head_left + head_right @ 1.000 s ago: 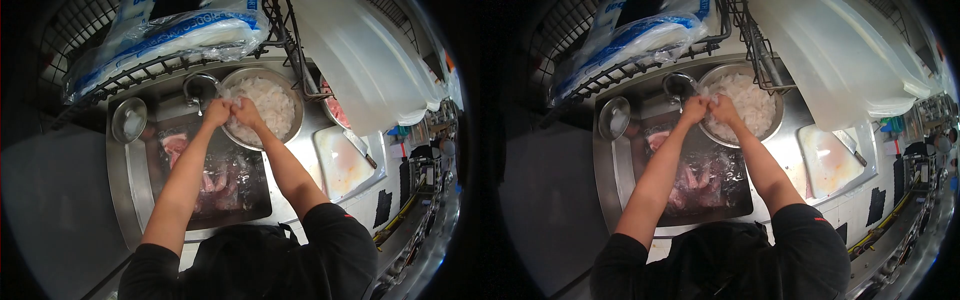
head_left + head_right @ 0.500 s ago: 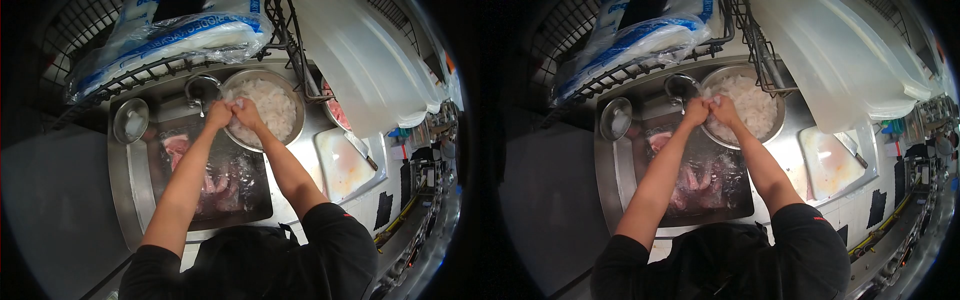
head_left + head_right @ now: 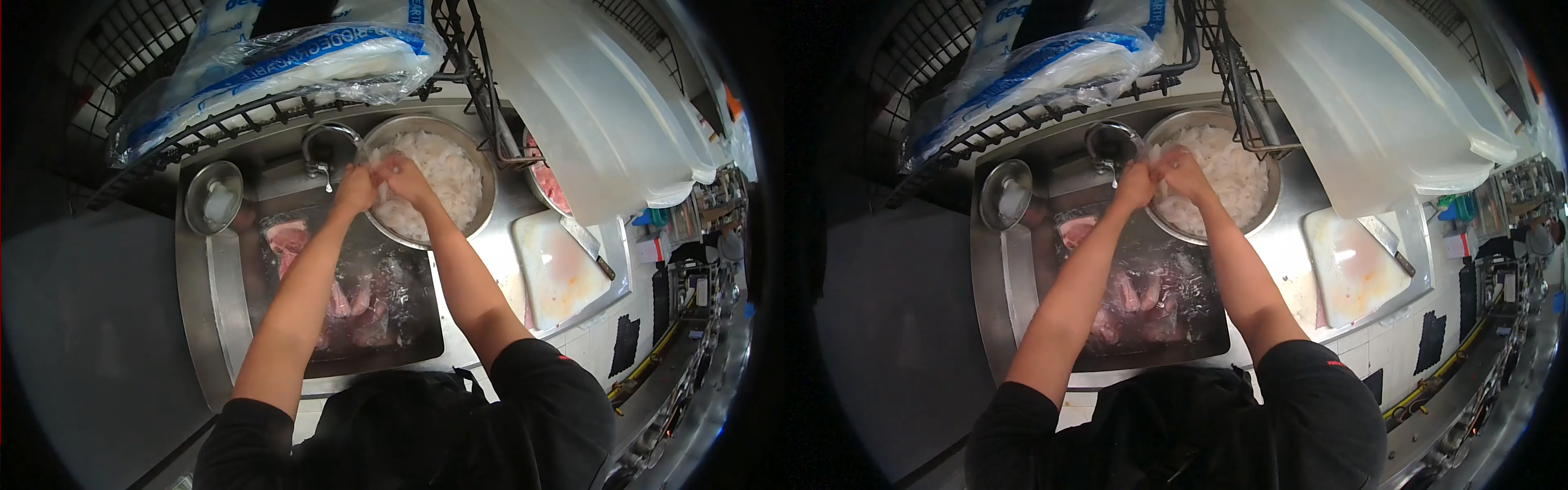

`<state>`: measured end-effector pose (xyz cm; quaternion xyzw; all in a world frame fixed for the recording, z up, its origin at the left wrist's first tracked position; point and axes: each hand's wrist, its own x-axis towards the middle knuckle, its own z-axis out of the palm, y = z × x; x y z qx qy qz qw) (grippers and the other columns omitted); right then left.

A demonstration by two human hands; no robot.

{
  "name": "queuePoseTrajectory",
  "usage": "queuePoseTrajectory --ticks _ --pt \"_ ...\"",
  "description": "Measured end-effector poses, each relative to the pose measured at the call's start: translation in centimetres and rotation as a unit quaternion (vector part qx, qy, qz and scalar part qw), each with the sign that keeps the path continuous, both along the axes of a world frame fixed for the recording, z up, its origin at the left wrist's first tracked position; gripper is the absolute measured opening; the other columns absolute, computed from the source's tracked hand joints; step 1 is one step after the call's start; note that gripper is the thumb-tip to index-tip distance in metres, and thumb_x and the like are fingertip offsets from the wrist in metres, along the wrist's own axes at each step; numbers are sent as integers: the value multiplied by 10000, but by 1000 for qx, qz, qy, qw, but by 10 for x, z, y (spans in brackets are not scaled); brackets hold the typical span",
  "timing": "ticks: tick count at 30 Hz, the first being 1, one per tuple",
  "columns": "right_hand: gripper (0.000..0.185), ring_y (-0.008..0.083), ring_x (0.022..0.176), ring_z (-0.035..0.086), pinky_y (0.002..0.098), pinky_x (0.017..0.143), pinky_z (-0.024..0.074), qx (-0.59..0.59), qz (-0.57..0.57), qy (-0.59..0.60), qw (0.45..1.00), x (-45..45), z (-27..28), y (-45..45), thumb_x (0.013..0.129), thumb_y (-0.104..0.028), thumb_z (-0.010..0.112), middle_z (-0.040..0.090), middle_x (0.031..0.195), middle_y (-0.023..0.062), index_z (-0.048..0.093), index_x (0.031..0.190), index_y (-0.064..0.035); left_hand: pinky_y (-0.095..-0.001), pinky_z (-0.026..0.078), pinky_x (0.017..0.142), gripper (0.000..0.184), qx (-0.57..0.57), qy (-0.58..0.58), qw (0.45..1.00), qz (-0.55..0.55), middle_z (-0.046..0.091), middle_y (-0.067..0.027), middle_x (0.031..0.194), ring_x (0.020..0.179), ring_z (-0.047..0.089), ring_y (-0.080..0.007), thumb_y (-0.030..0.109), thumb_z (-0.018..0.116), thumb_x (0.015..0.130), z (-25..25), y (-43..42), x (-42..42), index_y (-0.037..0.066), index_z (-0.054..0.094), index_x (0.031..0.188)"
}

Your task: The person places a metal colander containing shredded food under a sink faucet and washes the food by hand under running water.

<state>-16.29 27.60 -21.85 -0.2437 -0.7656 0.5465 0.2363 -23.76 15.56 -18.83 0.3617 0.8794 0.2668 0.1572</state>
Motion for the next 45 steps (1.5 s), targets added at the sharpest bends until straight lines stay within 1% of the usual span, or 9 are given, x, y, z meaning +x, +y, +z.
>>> queuePoseTrajectory --ticks 2,8,12,20,23,30,32,39,45 --pt "304 325 828 657 384 769 492 -113 110 -131 979 -4 13 -8 800 -252 601 664 756 191 670 881 34 -455 375 1031 291 -15 11 999 -28 613 -268 1089 1149 497 -454 120 530 859 -9 -1 -5 -2 579 1119" --pt "368 308 759 661 388 706 495 -138 10 -133 981 -18 23 -20 822 -265 555 667 783 242 670 852 83 -456 383 1031 326 28 11 999 -37 591 -278 1134 1221 442 -446 102 551 846 -22 0 -11 2 566 1156" --pt "333 289 757 660 385 684 493 -22 16 -136 990 -28 -1 -13 815 -234 559 660 757 240 662 824 83 -455 390 1024 330 1 2 999 -38 557 -291 1187 1252 411 -436 91 541 847 -15 -3 -5 -9 561 1162" --pt "149 169 664 576 321 557 455 -236 103 18 966 -15 -30 1 788 -52 550 622 760 53 648 889 -2 -451 408 996 310 -12 -47 998 -44 545 -304 1197 1247 429 -422 125 622 822 -20 -2 -19 -17 598 1097" --pt "188 168 721 593 313 569 471 -286 119 -50 949 1 1 0 824 -6 493 626 829 78 604 975 -5 -429 411 987 330 8 -91 993 -74 552 -300 1193 1228 454 -412 153 665 804 -18 -5 -22 -15 611 1083" --pt "155 172 702 603 332 541 452 -184 155 -19 970 3 7 -3 831 -4 452 610 780 79 548 952 2 -411 415 964 337 76 -125 988 -53 582 -273 1126 1115 530 -391 147 669 800 -23 -10 -19 9 620 1104" --pt "176 277 741 611 372 654 474 184 126 -71 972 -2 -4 1 808 -61 497 623 820 199 525 950 40 -415 421 947 320 92 -46 994 -48 593 -264 1098 1087 544 -387 150 668 803 -27 -10 -20 15 631 1090" --pt "196 366 856 630 412 729 469 57 160 -121 978 5 -1 10 837 -116 523 626 871 264 549 954 38 -408 398 978 356 47 -117 990 -58 583 -273 1140 1104 534 -395 272 680 822 14 -16 -10 28 641 1078" --pt "148 205 707 561 353 667 462 -77 98 -11 992 -4 -15 6 886 -115 519 614 775 127 593 924 7 -425 392 969 437 98 -105 988 -51 581 -265 1133 1124 516 -396 397 619 869 -23 -15 -15 23 631 1096"
